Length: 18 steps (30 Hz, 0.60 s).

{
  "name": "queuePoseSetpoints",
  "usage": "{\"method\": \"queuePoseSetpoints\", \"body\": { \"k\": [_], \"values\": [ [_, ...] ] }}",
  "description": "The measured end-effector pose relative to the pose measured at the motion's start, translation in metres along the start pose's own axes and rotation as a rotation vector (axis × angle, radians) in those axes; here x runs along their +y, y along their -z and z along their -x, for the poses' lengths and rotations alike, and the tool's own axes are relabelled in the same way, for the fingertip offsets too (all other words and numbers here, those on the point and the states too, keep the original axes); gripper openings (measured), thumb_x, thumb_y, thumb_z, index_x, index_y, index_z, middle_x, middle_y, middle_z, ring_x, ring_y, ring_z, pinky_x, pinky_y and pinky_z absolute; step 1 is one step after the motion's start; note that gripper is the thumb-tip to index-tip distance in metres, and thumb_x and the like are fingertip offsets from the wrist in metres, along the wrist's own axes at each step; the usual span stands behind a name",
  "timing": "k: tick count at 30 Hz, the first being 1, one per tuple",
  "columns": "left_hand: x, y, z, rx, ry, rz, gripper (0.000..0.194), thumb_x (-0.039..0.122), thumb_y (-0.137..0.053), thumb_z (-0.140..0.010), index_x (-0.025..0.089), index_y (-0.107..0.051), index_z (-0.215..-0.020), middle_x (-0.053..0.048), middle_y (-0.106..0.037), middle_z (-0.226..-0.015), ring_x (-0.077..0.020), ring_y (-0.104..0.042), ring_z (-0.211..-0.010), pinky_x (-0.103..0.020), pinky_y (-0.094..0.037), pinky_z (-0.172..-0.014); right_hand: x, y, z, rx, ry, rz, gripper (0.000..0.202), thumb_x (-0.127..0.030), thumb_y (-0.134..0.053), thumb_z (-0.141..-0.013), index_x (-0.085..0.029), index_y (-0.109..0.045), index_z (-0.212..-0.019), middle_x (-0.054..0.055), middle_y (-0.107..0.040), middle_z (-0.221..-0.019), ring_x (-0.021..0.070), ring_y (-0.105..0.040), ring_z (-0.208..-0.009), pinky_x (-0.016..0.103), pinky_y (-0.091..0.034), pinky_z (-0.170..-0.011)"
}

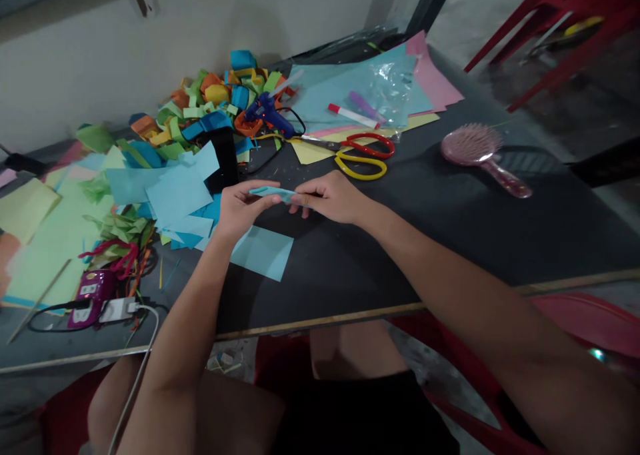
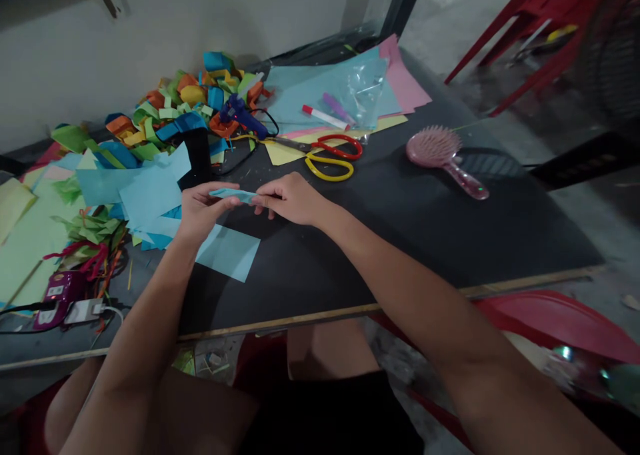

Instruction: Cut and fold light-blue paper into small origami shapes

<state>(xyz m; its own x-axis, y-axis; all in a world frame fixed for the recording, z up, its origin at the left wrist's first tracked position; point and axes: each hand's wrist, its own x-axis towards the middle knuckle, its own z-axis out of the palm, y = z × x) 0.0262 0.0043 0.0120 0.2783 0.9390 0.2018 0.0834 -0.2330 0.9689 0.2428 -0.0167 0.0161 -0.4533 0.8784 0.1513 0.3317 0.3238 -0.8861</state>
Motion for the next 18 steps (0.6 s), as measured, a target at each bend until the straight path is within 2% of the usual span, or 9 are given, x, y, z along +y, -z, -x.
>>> {"method": "queuePoseSetpoints", "body": {
  "k": [3, 7, 18],
  "values": [
    [-0.0003, -0.0020, 0.0018, 0.072, -0.012, -0.036, 0.028, 0.044, -0.085, -0.066, 0.019, -0.079, -0.079, -0.002, -0.073, -0.065, -0.0126, -0.067, -0.057, -0.024, -0.055, -0.055, -0.0020, -0.0010, 0.0005, -0.014, 0.002, 0.023, 0.034, -0.043, -0.058, -0.092, -0.017, -0.076, -0.079, 0.003, -0.072, -0.063, 0.0121, -0.067, -0.057, 0.023, -0.046, -0.060],
    [-0.0010, -0.0044, 0.0018, 0.145, -0.004, -0.017, 0.026, 0.044, -0.081, -0.071, 0.019, -0.079, -0.076, -0.001, -0.070, -0.058, -0.0103, -0.064, -0.052, -0.020, -0.052, -0.050, -0.0020, -0.0021, 0.0005, -0.011, -0.006, 0.042, 0.034, -0.042, -0.058, -0.093, -0.016, -0.077, -0.081, 0.003, -0.071, -0.062, 0.0120, -0.066, -0.055, 0.023, -0.045, -0.059],
    [0.0036, 0.0012, 0.0002, 0.206, 0.085, -0.038, 0.023, 0.034, -0.088, -0.060, 0.016, -0.075, -0.059, -0.001, -0.065, -0.049, -0.0088, -0.057, -0.041, -0.019, -0.048, -0.042, 0.0014, -0.0020, 0.0008, -0.022, -0.020, -0.065, 0.036, -0.048, -0.059, -0.090, -0.017, -0.076, -0.082, 0.005, -0.076, -0.074, 0.0110, -0.067, -0.055, 0.023, -0.048, -0.058]
  ]
}}
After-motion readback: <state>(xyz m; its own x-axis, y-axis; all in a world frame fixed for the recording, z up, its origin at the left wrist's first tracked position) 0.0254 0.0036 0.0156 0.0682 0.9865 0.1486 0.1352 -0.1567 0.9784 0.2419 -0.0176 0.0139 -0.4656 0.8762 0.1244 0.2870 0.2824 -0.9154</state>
